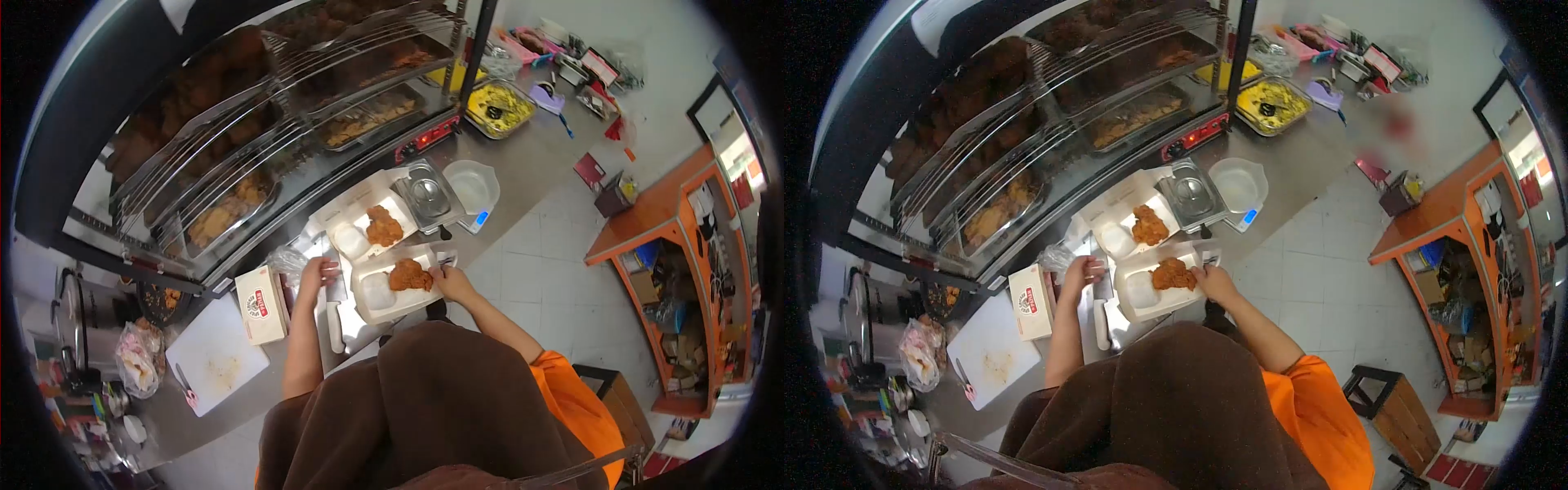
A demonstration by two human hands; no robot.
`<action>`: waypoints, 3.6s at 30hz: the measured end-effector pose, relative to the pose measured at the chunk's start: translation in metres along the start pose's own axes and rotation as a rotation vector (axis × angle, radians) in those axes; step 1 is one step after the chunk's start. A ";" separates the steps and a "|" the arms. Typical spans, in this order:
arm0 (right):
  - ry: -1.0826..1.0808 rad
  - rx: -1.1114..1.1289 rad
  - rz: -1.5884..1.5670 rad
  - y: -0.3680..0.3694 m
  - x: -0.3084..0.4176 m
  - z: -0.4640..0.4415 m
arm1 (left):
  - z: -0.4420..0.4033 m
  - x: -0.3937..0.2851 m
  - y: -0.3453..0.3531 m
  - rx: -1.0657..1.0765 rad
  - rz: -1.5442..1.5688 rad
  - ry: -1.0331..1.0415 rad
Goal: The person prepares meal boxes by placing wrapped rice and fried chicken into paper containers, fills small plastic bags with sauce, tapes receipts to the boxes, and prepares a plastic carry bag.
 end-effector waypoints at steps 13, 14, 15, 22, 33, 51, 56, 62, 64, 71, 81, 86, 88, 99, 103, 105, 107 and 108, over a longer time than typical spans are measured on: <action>0.072 -0.231 -0.283 -0.083 -0.090 0.106 | -0.064 0.018 0.044 -0.513 -0.631 0.398; 0.096 -0.218 -0.301 -0.094 -0.105 0.116 | -0.079 0.034 0.035 -0.637 -0.796 0.568; 0.134 -0.262 -0.333 -0.103 -0.123 0.125 | -0.092 0.049 0.020 -0.667 -0.889 0.555; 0.211 -0.623 -0.600 -0.170 -0.285 0.173 | 0.015 0.078 -0.013 -0.890 -1.024 0.518; 0.431 -0.879 -0.780 -0.348 -0.360 0.176 | 0.199 -0.051 0.093 -0.969 -0.615 0.576; 0.144 -0.273 -0.223 -0.520 -0.469 -0.297 | -0.170 -0.053 0.525 -0.361 -0.687 0.359; -0.003 -0.207 -0.047 -0.551 -0.451 -0.381 | -0.172 -0.094 0.590 -0.537 -0.651 0.379; -0.330 -0.577 -0.291 -0.596 -0.395 -0.415 | -0.176 -0.147 0.645 -0.576 -0.923 0.037; -0.396 -0.427 -0.352 -0.620 -0.350 -0.399 | -0.148 -0.181 0.678 -0.581 -1.244 -0.172; -0.749 0.542 -0.684 -0.622 -0.268 -0.433 | -0.185 -0.293 0.824 -0.259 0.002 0.579; -0.578 0.052 0.678 -0.545 -0.245 -0.810 | -0.183 -0.338 0.807 -0.648 0.138 0.656; -0.701 -0.091 0.335 -0.504 -0.248 -0.836 | -0.166 -0.349 0.808 -0.676 0.161 0.553; -0.780 0.022 0.211 -0.489 -0.256 -0.861 | -0.166 -0.348 0.807 -0.651 0.187 0.574; -1.101 -0.302 -0.023 -0.556 -0.212 -0.777 | -0.144 -0.352 0.810 -0.547 0.259 0.612; -1.103 -0.111 -0.148 -0.611 -0.189 -0.681 | -0.136 -0.346 0.809 -0.484 0.258 0.691; -1.000 0.059 -0.214 -0.620 -0.190 -0.665 | -0.132 -0.345 0.808 -0.420 0.295 0.728; -0.899 0.266 -0.343 -0.615 -0.201 -0.683 | -0.122 -0.347 0.809 -0.384 0.292 0.722; -0.862 0.305 -0.314 -0.614 -0.208 -0.695 | -0.117 -0.348 0.809 -0.372 0.289 0.724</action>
Point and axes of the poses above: each hand's wrist, its own z-axis away from the middle knuckle, its own y-axis out of the palm, x = y × z, the point moved 1 cm from there along -z, towards the middle knuckle, and after that the axes turned 3 degrees about -y, right-handed, at the moved point
